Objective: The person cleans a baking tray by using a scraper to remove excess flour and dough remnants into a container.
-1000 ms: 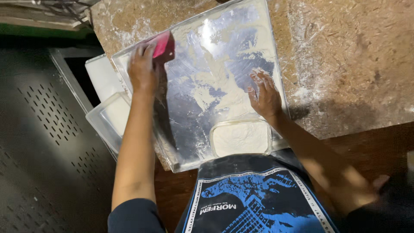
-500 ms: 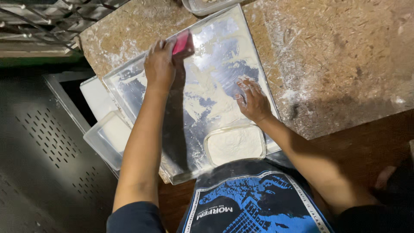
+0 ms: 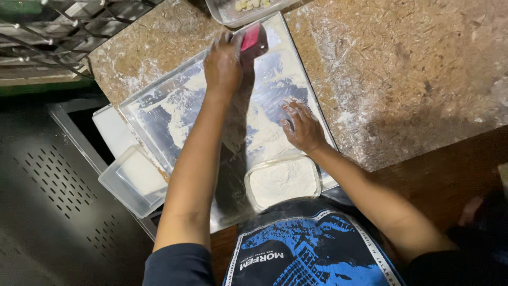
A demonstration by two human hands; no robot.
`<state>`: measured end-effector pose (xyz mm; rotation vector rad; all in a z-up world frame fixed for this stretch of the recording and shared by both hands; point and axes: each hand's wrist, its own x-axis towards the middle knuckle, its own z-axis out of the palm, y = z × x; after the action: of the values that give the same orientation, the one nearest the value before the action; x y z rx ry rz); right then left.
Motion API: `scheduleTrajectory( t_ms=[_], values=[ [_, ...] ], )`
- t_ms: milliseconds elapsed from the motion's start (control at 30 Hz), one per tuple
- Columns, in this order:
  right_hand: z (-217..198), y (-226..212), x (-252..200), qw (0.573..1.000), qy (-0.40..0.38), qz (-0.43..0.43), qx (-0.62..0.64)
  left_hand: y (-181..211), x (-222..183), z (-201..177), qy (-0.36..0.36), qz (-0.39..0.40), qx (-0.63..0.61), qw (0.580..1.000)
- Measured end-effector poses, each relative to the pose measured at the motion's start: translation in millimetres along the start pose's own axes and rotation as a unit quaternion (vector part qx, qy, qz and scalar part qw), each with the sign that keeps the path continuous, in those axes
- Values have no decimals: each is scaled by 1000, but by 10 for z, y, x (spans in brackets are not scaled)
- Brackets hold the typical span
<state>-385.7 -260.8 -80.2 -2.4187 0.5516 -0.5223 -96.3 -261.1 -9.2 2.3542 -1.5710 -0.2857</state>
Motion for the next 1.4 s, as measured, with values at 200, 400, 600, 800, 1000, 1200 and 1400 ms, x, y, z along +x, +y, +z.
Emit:
scheduleTrajectory(
  t_ms=[200, 400, 600, 800, 1000, 1200, 1400],
  values=[
    [-21, 36, 20, 1000, 15, -5, -8, 111, 206, 242, -53, -12, -28, 998],
    [-21, 26, -19, 1000, 3, 15, -5, 268, 289, 471, -37, -43, -22, 998],
    [1, 17, -16, 999, -14, 32, 9, 330, 293, 492, -109, -95, 5, 990],
    [7, 18, -7, 1000, 2, 30, 1, 328, 185, 116, -104, -54, -88, 989],
    [63, 50, -44, 1000, -6, 20, 0, 871, 92, 541, 40, -295, -425, 855],
    [96, 54, -121, 999, -8, 39, -5, 979, 42, 652, 61, -323, -425, 844],
    [34, 67, -18, 999, -5, 40, -3, 838, -62, 409, 135, -346, -306, 877]
  ],
)
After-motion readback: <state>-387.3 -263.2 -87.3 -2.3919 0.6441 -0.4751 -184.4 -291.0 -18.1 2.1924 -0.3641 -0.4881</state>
